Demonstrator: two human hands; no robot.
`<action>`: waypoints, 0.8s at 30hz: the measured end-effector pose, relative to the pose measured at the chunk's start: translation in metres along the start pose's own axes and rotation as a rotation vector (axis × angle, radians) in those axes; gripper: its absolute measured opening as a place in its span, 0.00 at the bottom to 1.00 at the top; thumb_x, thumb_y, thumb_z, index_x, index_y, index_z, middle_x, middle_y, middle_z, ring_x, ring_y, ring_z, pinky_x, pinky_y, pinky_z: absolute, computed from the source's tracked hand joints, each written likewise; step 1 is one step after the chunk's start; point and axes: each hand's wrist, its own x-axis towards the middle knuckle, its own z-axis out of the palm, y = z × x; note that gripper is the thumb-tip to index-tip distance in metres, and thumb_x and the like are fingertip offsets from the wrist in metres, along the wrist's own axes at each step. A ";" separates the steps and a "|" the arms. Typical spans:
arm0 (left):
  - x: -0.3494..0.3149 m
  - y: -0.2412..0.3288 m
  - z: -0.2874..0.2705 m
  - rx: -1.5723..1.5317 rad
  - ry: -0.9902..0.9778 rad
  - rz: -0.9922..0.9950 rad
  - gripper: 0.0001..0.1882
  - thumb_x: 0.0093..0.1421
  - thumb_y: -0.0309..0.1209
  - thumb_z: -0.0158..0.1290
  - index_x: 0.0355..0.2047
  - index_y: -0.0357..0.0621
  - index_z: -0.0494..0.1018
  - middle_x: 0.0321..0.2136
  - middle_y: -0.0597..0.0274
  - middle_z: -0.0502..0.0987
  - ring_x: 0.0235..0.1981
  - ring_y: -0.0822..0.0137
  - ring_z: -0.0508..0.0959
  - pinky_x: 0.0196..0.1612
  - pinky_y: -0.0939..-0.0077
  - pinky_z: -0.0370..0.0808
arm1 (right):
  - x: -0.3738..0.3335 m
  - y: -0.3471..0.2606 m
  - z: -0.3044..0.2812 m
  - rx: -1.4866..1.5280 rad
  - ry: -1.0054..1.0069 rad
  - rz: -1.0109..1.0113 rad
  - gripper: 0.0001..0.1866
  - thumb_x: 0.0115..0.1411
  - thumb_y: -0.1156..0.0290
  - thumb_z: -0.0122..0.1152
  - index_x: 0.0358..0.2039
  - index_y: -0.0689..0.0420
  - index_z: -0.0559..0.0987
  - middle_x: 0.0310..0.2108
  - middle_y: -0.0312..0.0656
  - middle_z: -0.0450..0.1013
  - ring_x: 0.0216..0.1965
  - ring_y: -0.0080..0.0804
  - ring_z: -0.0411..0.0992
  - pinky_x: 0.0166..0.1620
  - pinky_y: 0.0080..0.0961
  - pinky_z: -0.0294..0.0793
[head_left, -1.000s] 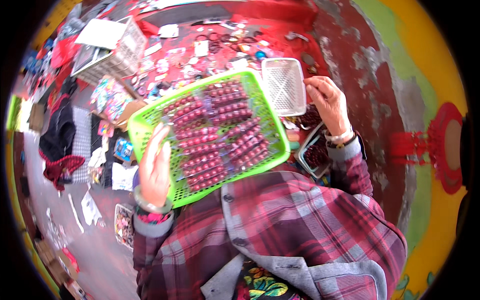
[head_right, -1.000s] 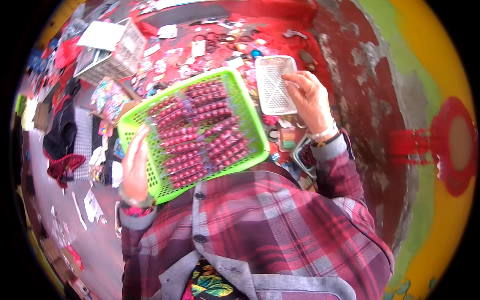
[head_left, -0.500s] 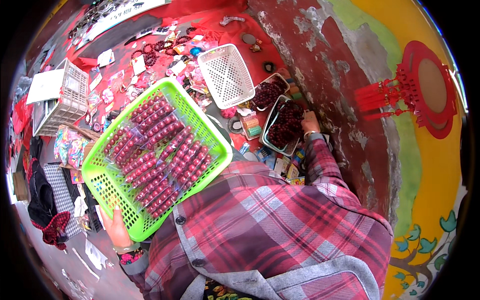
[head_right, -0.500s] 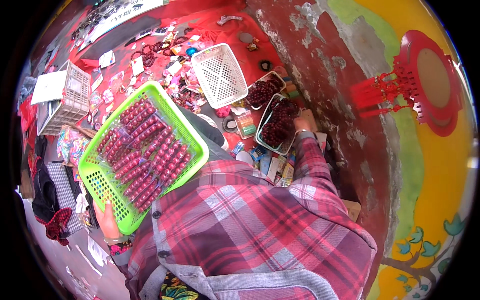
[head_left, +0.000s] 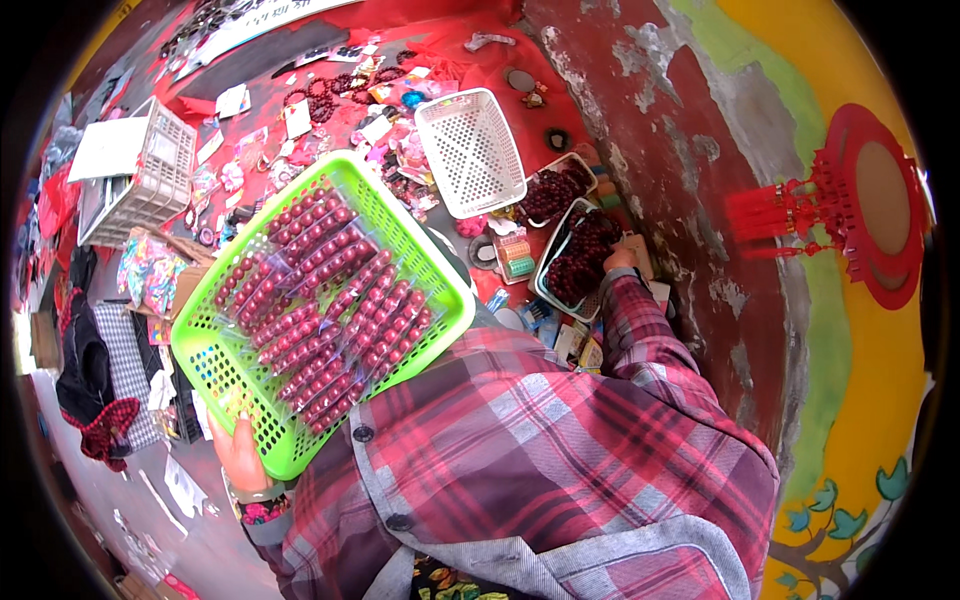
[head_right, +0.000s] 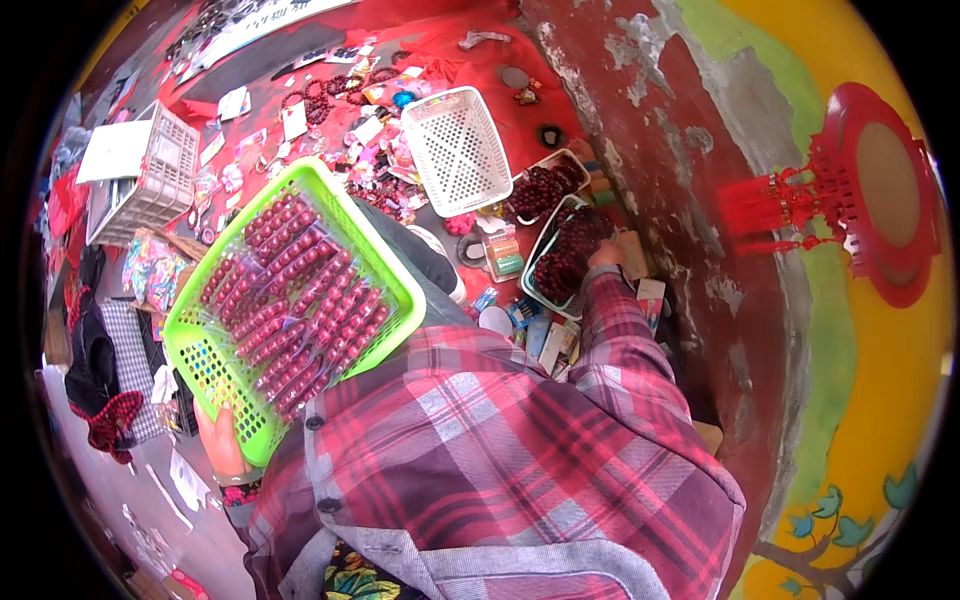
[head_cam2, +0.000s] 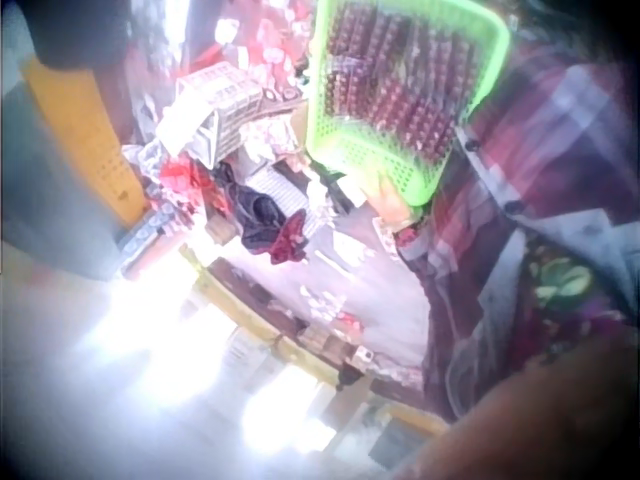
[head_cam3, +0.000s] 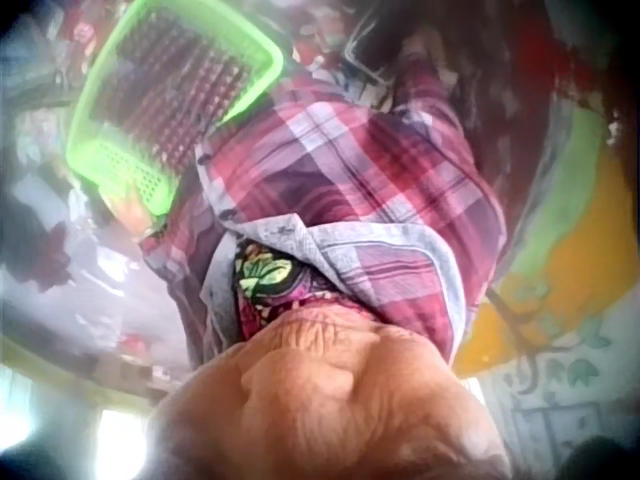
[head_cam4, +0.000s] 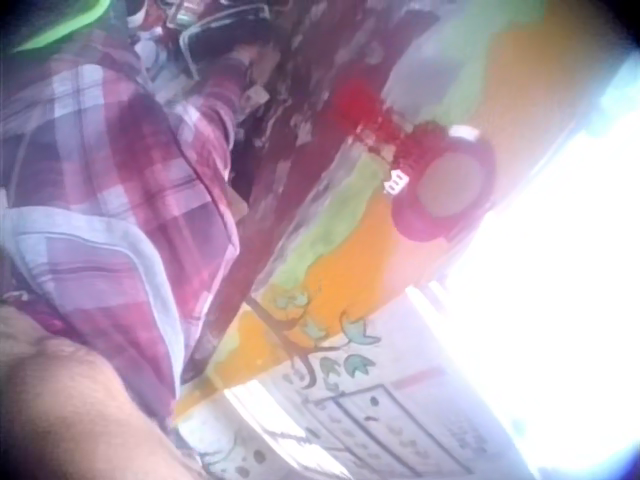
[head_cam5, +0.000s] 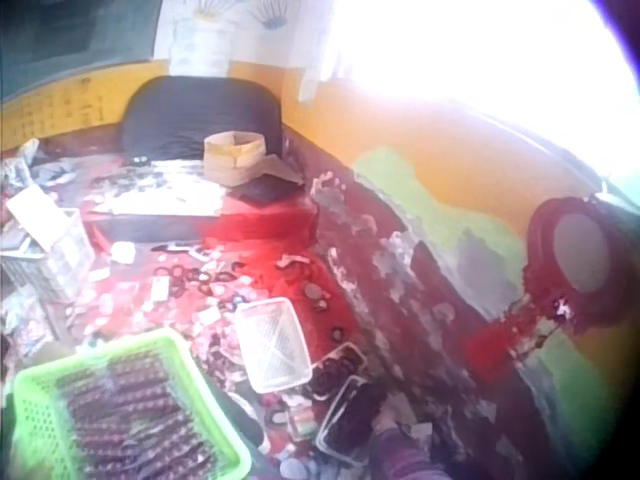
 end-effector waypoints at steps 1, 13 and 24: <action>0.003 -0.001 -0.002 -0.002 -0.022 0.003 0.25 0.63 0.21 0.42 0.61 0.35 0.52 0.52 0.52 0.67 0.51 0.63 0.70 0.54 0.70 0.66 | 0.005 0.003 0.004 -0.044 -0.036 0.000 0.19 0.50 0.70 0.57 0.45 0.48 0.77 0.45 0.47 0.73 0.49 0.45 0.70 0.51 0.40 0.69; 0.013 0.044 -0.029 0.337 0.064 0.143 0.28 0.65 0.29 0.44 0.62 0.31 0.50 0.56 0.41 0.63 0.58 0.60 0.65 0.59 0.69 0.60 | -0.002 0.042 -0.058 0.571 -0.458 -0.293 0.17 0.45 0.71 0.65 0.38 0.56 0.76 0.25 0.39 0.75 0.26 0.31 0.75 0.32 0.28 0.74; 0.030 0.103 0.011 0.381 -0.082 0.426 0.17 0.66 0.27 0.41 0.52 0.28 0.65 0.47 0.47 0.73 0.50 0.61 0.73 0.55 0.69 0.68 | -0.171 -0.110 -0.322 0.784 -0.345 -0.946 0.13 0.55 0.81 0.56 0.43 0.59 0.77 0.32 0.35 0.75 0.31 0.18 0.72 0.32 0.16 0.73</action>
